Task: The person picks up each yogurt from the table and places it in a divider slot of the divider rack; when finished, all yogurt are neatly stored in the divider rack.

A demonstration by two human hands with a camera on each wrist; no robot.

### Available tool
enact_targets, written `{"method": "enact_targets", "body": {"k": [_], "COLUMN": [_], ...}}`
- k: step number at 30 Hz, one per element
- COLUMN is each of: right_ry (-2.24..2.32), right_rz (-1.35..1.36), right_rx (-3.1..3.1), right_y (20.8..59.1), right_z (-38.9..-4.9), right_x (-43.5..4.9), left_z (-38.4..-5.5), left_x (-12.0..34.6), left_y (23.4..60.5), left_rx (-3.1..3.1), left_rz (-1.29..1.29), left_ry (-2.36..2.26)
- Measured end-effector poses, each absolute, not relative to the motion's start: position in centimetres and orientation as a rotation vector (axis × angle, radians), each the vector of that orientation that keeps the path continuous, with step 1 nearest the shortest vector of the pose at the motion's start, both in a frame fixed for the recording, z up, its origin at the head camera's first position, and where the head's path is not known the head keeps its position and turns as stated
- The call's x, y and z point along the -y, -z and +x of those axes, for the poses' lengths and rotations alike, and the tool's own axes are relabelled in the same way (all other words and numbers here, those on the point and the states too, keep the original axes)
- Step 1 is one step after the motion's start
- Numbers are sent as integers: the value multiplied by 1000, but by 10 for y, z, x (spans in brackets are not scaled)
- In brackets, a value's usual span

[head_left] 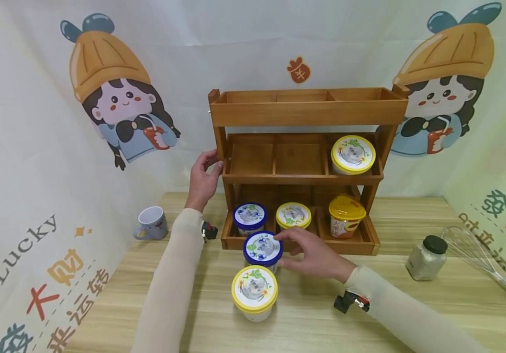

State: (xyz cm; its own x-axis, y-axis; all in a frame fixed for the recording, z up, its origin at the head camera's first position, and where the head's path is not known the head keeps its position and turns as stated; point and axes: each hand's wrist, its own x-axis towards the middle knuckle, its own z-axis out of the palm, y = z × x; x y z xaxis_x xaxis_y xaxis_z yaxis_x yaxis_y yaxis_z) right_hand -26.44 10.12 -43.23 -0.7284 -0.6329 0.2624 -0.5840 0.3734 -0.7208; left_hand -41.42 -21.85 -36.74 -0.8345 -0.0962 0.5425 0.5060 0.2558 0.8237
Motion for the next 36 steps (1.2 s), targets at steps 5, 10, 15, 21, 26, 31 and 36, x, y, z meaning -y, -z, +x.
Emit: {"method": "enact_targets", "body": {"k": [5, 10, 15, 21, 26, 31, 36], "right_ry": [1295, 1288, 1305, 1334, 1350, 1330, 1354], "right_rz": [-1080, -1016, -993, -954, -932, -922, -905], "right_rx": [-2582, -2582, -2503, -2452, -2439, -2480, -2503], "right_y": [437, 441, 445, 450, 456, 460, 459], "right_z": [-264, -267, -273, -278, -281, -283, -283], "right_x": [-98, -98, -96, -92, -87, -84, -85], "left_z": [-416, -421, -420, -407, -401, -415, -421], "left_x": [221, 223, 218, 209, 209, 216, 217], "left_y": [368, 369, 361, 347, 350, 362, 364], "left_rx": [2028, 1998, 1977, 2001, 2023, 2042, 2053], "left_rz": [-387, -418, -384, -330, -272, -222, -263], "left_ry": [1612, 1567, 1548, 1567, 1574, 1572, 1562]}}
